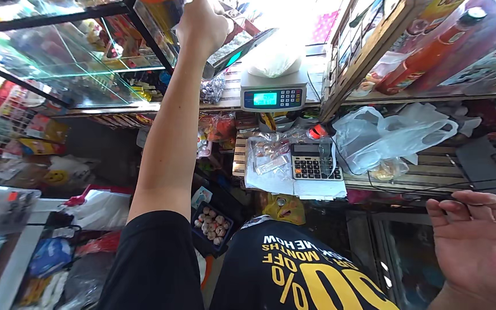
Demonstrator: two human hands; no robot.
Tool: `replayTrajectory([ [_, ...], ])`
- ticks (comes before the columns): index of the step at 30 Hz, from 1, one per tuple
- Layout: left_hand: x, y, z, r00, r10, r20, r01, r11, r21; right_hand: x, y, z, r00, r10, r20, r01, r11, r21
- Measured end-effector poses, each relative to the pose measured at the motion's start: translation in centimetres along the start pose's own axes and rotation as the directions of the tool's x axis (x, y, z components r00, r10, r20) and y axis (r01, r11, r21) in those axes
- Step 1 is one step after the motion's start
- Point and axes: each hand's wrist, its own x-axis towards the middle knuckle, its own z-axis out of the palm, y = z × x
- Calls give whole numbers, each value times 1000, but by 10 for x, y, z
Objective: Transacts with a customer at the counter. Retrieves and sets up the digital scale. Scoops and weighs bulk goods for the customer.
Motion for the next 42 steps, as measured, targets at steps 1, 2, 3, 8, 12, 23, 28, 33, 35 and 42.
replayTrajectory([
  [1, 0, -3, 1, 1000, -7, -5, 7, 1000, -30, 0, 0, 0, 1000, 1, -3, -1, 1000, 0],
  [2, -1, -6, 2, 1000, -16, -6, 16, 997, -76, 0, 0, 0, 1000, 3, -7, -3, 1000, 4],
  [3, -3, -8, 3, 1000, -26, -1, 26, 993, -118, 0, 0, 0, 1000, 3, -9, -3, 1000, 6],
  [8, -6, -13, 2, 999, -51, 3, 50, 975, -217, 0, 1, -1, 1000, -3, 7, 3, 1000, 4],
  [12, -8, -12, -1, 998, -64, -19, 58, 976, -212, 0, 3, -2, 1000, -4, 22, 4, 1000, 0],
  [23, -9, -10, -4, 998, -61, -23, 57, 987, -153, -2, 4, -2, 1000, 4, 18, -4, 1000, 12],
  [28, -11, -8, -6, 997, -68, -22, 64, 987, -149, -3, 4, -3, 999, 4, 34, -4, 1000, 4],
  [33, -9, -9, -6, 998, -58, -24, 54, 989, -141, -3, 4, -2, 1000, 8, 30, -9, 1000, 6],
  [35, -8, -9, -6, 998, -62, -22, 59, 988, -140, -3, 4, -2, 999, 9, 33, -9, 1000, 6],
  [42, -14, -1, -7, 999, -50, -8, 49, 994, -95, -2, 5, -1, 999, 10, 33, -10, 1000, 7],
])
